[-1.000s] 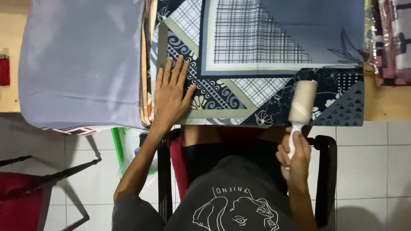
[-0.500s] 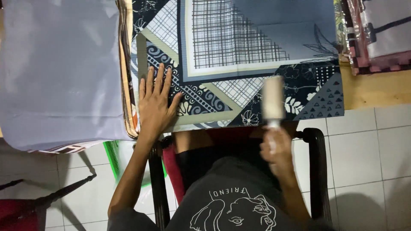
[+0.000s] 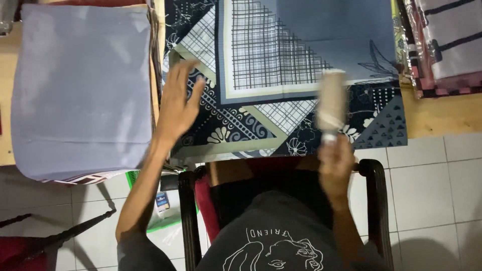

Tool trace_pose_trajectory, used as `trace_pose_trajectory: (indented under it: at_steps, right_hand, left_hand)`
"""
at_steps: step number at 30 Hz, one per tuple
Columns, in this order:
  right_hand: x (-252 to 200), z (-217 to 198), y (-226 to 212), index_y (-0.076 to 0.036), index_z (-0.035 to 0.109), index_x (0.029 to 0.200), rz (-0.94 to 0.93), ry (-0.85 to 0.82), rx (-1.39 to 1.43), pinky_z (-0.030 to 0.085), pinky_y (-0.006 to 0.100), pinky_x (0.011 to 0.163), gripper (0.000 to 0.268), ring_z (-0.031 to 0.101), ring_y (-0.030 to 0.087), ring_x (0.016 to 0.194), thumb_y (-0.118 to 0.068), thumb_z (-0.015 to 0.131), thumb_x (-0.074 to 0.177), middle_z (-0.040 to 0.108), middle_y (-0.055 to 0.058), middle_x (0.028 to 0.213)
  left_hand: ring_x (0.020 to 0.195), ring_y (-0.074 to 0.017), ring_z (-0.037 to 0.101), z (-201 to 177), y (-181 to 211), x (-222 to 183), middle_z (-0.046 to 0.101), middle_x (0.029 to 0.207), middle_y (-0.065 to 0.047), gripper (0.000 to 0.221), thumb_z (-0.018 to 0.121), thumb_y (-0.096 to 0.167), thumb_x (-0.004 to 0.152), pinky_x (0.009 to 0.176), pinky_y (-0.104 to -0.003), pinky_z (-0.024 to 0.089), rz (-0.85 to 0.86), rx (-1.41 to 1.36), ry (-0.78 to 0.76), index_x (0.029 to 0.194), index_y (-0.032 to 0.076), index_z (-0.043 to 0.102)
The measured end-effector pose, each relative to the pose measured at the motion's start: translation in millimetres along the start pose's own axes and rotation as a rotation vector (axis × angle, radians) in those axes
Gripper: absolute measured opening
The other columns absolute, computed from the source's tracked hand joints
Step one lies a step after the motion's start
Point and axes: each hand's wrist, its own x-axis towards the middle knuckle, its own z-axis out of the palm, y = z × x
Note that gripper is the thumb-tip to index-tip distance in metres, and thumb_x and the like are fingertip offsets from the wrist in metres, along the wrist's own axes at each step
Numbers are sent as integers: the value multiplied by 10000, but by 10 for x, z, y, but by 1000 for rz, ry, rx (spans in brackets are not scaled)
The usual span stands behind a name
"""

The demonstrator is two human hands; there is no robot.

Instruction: Using a lint roller to remove lint and dust from a piece of patterned fabric laid out on a table.

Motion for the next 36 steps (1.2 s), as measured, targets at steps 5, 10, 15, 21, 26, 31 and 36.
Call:
trace_pose_trajectory:
  at_steps: [5, 10, 15, 21, 26, 31, 36]
  right_hand:
    - [186, 999, -858, -74, 386, 1281, -259, -364, 135, 643, 261, 452, 364, 763, 240, 719, -74, 617, 1000, 727, 246, 1040]
    - [354, 1459, -964, -76, 589, 1241, -553, -403, -294, 534, 249, 405, 228, 598, 149, 534, -163, 585, 1030, 681, 123, 972]
    - [819, 1095, -927, -159, 680, 1236, -417, -413, -511, 527, 261, 285, 297, 593, 134, 469, -284, 458, 1084, 699, 77, 1074]
    - [1551, 256, 47, -144, 724, 1231, -225, -77, -617, 619, 384, 737, 263, 732, 254, 936, -87, 723, 974, 757, 96, 1159]
    - [1396, -29, 10, -61, 703, 1052, -366, -20, -525, 528, 452, 800, 161, 696, 395, 872, -69, 549, 1100, 681, 186, 923]
    - [914, 468, -325, -176, 740, 1011, -442, -276, -383, 541, 421, 739, 156, 697, 327, 806, -119, 597, 991, 678, 90, 871]
    - [1011, 234, -489, -205, 768, 1027, -399, -348, -439, 560, 461, 694, 157, 722, 344, 796, -141, 651, 943, 698, 98, 863]
  left_hand:
    - [1392, -364, 470, 91, -346, 732, 496, 1468, -204, 467, 284, 365, 1129, 1154, -509, 362, 236, -275, 88, 1440, 45, 425]
    - [1389, -396, 487, 445, -769, 974, 478, 1509, -235, 498, 275, 315, 1086, 1151, -599, 386, 233, -71, 92, 1462, 12, 400]
    - [1458, -381, 366, 437, -733, 907, 388, 1543, -230, 367, 428, 133, 1108, 1219, -591, 287, 322, 270, 87, 1452, 7, 406]
    - [1427, -420, 394, 424, -679, 922, 413, 1513, -284, 385, 398, 155, 1110, 1187, -576, 307, 328, 268, 97, 1433, -52, 430]
    - [1534, -403, 212, 429, -597, 933, 253, 1660, -162, 644, 437, 590, 1062, 1225, -602, 156, 161, 420, -87, 1588, 224, 371]
    - [1540, -409, 210, 413, -576, 943, 207, 1691, -125, 732, 443, 732, 981, 1227, -609, 169, 146, 451, -130, 1588, 323, 405]
    - [1545, -419, 195, 387, -530, 956, 187, 1704, -118, 782, 438, 777, 950, 1234, -603, 139, 119, 440, -150, 1595, 337, 396]
